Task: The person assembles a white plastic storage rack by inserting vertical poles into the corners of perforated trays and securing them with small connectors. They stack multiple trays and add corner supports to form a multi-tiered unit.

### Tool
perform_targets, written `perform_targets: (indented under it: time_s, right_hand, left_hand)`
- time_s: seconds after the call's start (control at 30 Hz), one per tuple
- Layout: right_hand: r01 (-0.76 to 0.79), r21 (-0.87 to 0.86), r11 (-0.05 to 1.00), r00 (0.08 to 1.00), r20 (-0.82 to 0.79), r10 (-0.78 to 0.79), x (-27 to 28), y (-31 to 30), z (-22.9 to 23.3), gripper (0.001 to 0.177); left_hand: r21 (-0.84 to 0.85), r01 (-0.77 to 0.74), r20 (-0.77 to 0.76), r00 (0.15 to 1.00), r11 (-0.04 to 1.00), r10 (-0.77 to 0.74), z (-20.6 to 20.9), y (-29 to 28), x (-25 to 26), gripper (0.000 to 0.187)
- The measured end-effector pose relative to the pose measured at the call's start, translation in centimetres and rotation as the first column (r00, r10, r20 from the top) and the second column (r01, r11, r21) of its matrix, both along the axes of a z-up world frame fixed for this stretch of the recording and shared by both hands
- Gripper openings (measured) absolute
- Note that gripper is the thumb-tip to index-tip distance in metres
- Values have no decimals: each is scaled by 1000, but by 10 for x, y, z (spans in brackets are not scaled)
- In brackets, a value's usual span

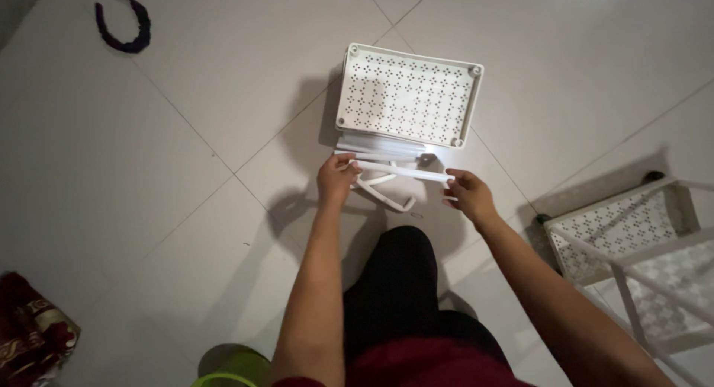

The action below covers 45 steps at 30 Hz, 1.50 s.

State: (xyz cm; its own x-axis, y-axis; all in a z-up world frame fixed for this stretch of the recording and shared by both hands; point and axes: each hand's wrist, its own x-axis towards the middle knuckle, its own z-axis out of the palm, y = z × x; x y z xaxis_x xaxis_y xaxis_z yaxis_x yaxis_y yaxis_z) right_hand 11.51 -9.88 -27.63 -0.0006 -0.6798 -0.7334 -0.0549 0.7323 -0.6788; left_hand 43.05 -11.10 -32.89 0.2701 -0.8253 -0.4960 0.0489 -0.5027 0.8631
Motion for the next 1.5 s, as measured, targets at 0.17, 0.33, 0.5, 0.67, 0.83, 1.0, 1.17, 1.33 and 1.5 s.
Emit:
perform_targets:
  time_s: [0.17,0.33,0.5,0.67,0.83,1.0,1.17,1.33,1.5]
  right_hand:
    - [78,97,992,995,48,-83,22,-28,-59,47]
    - [28,88,996,997,63,-34,26,-54,-87,63]
    - [-82,157,984,993,-74,95,10,-65,-71,49]
    - [-14,88,996,1000,23,12,-31,-45,-18,44]
    - [32,-117,993,992,-115,-46,-74,-22,81,42]
    - [83,-379,922,901,-366,-231,-101,37,216,33]
    - [-348,-599,721,287,-801,-526,-134,114,314,25]
    - [-265,-498,826,-49,-849,-527,-177,157,337,77]
    - [57,-355,933,292,-888,-355,-202,189,317,81]
  left_hand:
    - [-44,-36,70,997,998,39,-62,-21,6,39]
    - [125,35,264,962,992,-67,-86,-33,21,47]
    - [77,45,421,904,996,-73,-87,-31,31,43]
    - [-4,-56,221,974,998,56,-72,-14,7,40]
    - [112,149,286,942,983,-175,-37,-23,-60,37]
    - [-100,480,175,871,872,-459,36,-26,-157,33]
    - [-233,636,-69,744,736,-664,132,-4,-253,33]
    - [-267,779,-100,564,568,-820,229,29,-310,35]
    - [-422,765,-225,433,488,-873,282,53,-350,36]
